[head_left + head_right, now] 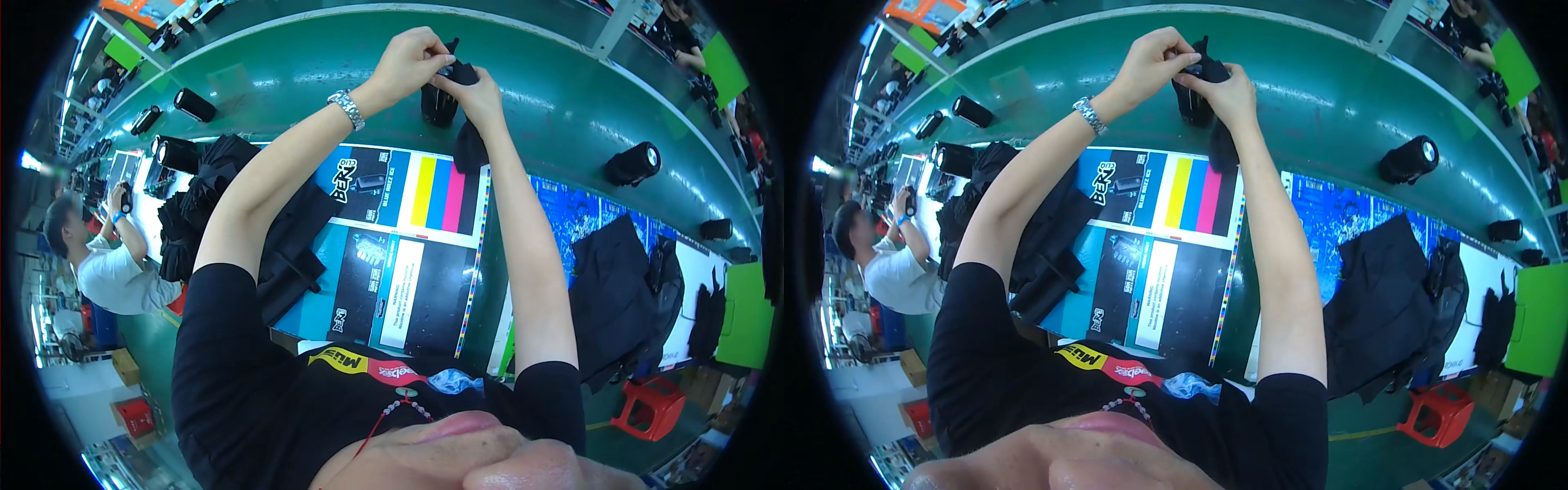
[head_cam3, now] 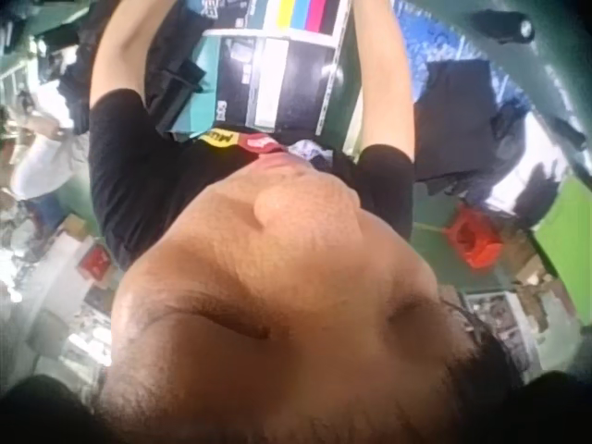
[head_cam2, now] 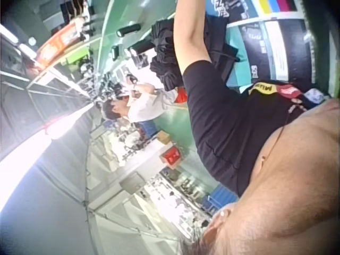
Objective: The person holds several black fabric items by hand, turning them over and aligning them against the side of a black cylindrical component on the workstation.
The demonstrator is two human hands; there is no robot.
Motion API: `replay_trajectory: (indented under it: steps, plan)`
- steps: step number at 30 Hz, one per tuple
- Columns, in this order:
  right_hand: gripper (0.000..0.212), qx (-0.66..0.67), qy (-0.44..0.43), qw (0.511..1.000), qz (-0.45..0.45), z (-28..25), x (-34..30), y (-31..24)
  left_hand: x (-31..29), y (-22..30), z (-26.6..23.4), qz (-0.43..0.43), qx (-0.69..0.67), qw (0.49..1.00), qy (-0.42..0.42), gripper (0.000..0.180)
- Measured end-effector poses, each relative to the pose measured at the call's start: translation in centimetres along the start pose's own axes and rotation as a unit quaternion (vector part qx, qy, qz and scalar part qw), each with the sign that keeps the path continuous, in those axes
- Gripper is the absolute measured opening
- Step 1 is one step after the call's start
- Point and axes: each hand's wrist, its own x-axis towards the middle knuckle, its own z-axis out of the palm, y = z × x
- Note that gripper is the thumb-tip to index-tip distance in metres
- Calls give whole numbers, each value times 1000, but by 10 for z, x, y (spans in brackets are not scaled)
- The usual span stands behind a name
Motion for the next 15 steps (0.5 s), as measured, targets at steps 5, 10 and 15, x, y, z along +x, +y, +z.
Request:
replay_trajectory:
  steps: [5, 10, 15]
  plan:
    - [91, -44, -30, 998, -42, -7, -10, -11, -7, -8, -5, -12, 31, 999, 22, 18]
    - [62, -120, -95, 985, -79, -78, -27, 17, -16, 7, 1, -4, -20, 999, 41, 23]
    - [31, 6, -61, 997, 53, -77, 4, 33, -5, -44, 20, -243, -292, 909, 173, 35]
